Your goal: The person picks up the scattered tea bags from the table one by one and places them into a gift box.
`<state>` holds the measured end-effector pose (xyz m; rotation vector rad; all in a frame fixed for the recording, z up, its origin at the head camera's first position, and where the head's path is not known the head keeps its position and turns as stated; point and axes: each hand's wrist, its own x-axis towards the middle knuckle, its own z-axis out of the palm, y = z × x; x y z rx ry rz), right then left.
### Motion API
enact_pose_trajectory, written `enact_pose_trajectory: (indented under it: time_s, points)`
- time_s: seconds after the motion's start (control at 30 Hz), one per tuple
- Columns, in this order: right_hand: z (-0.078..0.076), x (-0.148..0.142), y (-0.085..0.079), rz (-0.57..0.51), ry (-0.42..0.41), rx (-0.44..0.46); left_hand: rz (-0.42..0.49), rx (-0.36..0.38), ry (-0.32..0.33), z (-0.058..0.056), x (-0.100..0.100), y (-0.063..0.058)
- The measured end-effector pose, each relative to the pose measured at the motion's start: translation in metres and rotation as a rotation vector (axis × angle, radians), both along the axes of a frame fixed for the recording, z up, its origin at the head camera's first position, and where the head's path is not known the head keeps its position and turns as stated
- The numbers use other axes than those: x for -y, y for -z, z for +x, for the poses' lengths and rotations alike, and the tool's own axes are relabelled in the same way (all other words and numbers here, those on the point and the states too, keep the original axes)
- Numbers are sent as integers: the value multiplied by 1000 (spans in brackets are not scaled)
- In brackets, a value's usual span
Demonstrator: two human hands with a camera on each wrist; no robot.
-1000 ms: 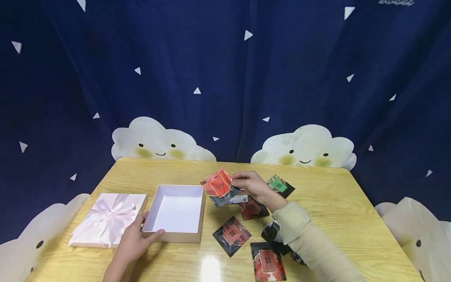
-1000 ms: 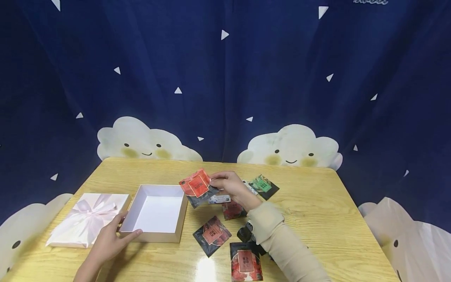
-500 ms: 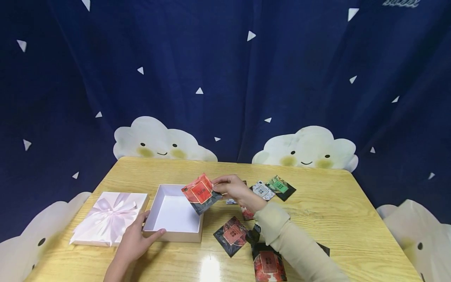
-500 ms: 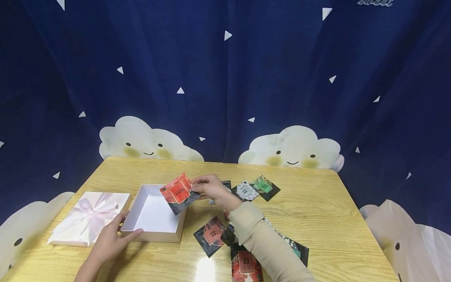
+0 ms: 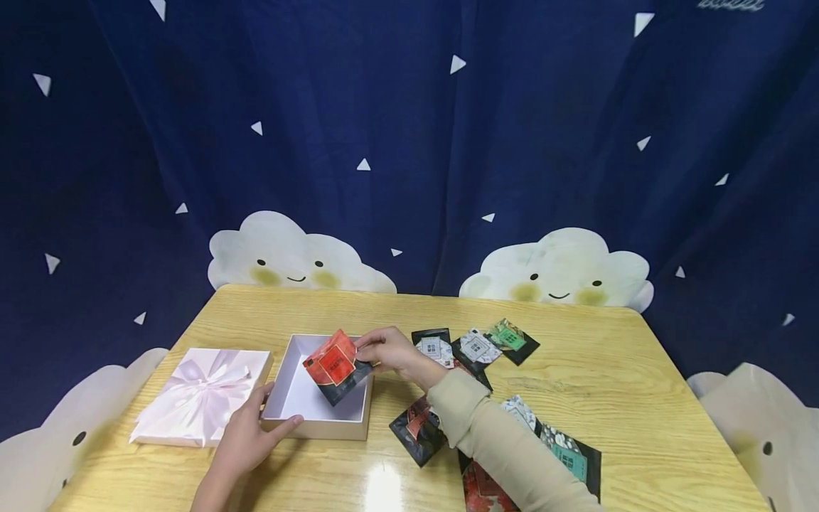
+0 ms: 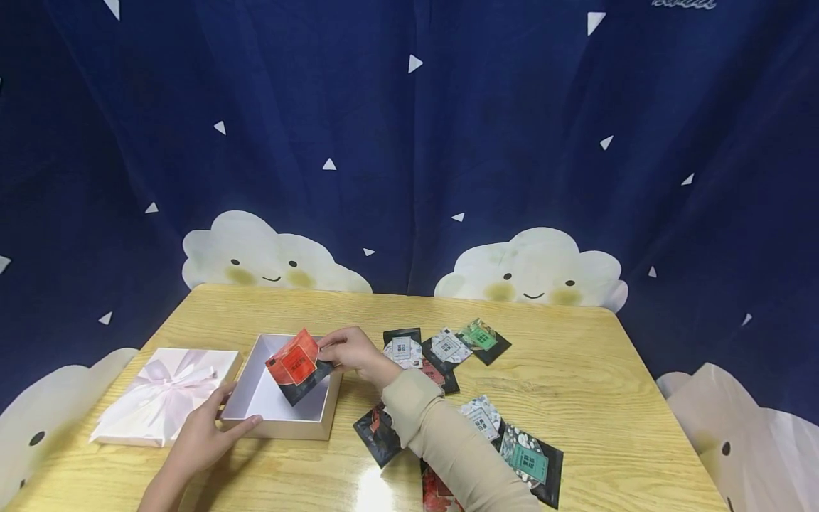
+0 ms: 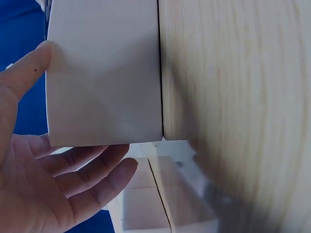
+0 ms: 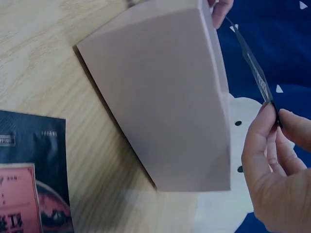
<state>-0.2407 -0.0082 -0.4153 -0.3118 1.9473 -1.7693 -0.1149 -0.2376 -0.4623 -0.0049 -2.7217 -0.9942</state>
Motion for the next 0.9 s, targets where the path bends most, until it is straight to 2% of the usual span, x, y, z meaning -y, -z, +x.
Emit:
enact_pose_trajectory:
  time_s: [0.3, 0.53, 0.7, 0.9]
  points:
    - [0, 16, 13, 22, -34, -21, -3, 2, -2, 0, -1, 0]
    - [4, 22, 14, 48, -26, -16, -18, 7, -8, 0, -1, -1]
    - [5, 18, 11, 51, -29, 1, -22, 17, -5, 0, -1, -1]
    - [7, 2, 6, 31, -74, -12, -26, 23, -10, 1, -1, 0]
